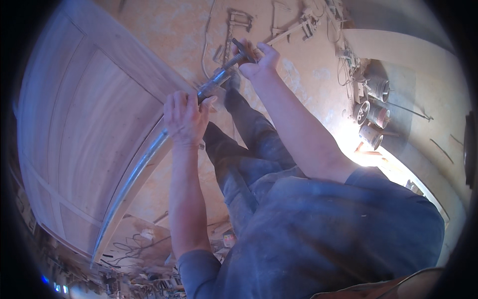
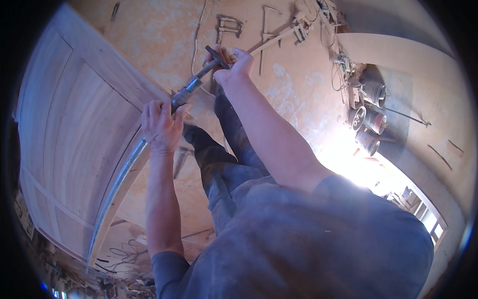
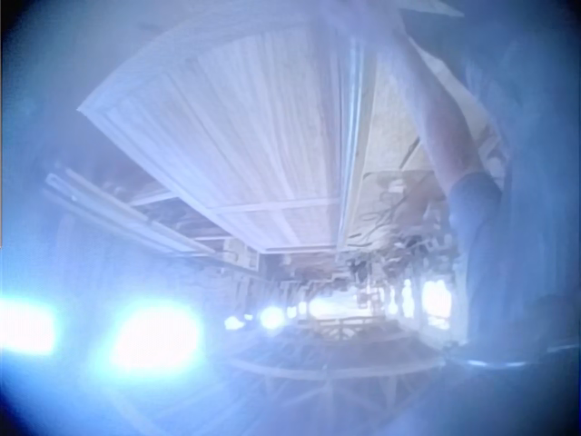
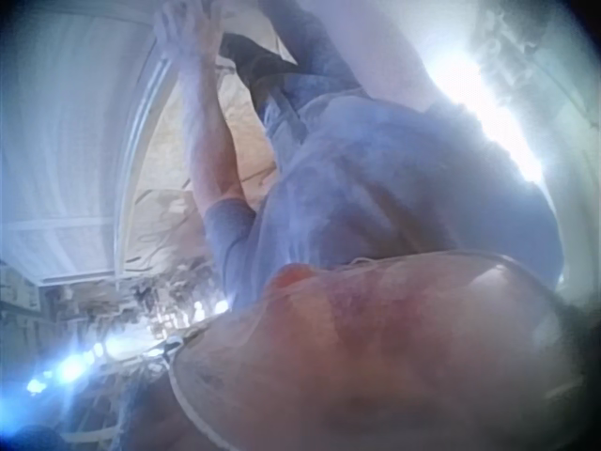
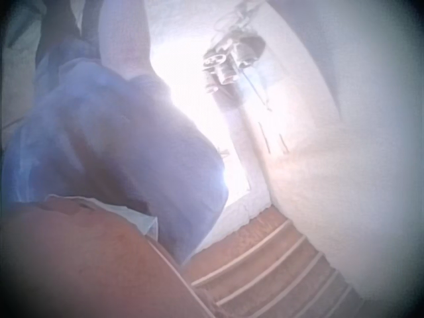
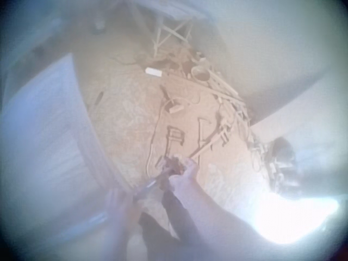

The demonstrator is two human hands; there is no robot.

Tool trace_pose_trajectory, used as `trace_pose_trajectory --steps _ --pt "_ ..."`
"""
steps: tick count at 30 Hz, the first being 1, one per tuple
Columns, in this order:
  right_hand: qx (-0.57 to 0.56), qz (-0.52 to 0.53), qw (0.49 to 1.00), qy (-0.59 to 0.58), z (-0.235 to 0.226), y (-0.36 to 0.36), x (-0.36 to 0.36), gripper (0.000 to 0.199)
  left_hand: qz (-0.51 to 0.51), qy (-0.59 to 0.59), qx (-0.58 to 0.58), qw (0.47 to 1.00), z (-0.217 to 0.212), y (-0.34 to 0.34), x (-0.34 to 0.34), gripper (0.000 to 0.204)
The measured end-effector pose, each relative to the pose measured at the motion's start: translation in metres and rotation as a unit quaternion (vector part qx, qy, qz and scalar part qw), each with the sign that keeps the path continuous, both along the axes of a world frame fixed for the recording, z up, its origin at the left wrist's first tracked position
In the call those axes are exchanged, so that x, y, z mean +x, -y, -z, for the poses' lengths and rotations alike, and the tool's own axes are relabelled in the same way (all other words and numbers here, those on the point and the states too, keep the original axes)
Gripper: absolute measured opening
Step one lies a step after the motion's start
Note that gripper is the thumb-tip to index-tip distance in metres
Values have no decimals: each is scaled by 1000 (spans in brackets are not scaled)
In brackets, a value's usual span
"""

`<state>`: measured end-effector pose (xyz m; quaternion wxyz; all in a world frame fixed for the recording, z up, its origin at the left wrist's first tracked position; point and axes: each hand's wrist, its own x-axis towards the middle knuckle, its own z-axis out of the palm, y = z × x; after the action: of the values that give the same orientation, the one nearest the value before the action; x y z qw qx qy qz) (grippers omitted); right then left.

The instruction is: The person applies glue to a wooden door frame, hammers it into place, and then uses clamps to secure the frame. The person works on a large wooden door panel in a workshop setting.

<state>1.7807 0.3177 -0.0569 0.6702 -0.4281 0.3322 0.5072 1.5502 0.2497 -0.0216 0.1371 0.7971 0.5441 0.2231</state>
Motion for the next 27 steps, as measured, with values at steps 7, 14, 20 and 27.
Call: trace_pose_trajectory --steps 7,14,20,27 --pt "164 -82 949 -257 92 22 12 24 16 -36 -36 999 1 3 0 36" --pt "-86 -331 938 -54 29 -9 -2 29 31 -58 -15 998 5 3 1 38" --pt "7 -487 872 -40 10 5 36 32 35 -46 -30 998 5 0 3 43" --pt "241 -674 650 255 9 -12 58 31 26 -29 -40 998 4 -2 2 45"
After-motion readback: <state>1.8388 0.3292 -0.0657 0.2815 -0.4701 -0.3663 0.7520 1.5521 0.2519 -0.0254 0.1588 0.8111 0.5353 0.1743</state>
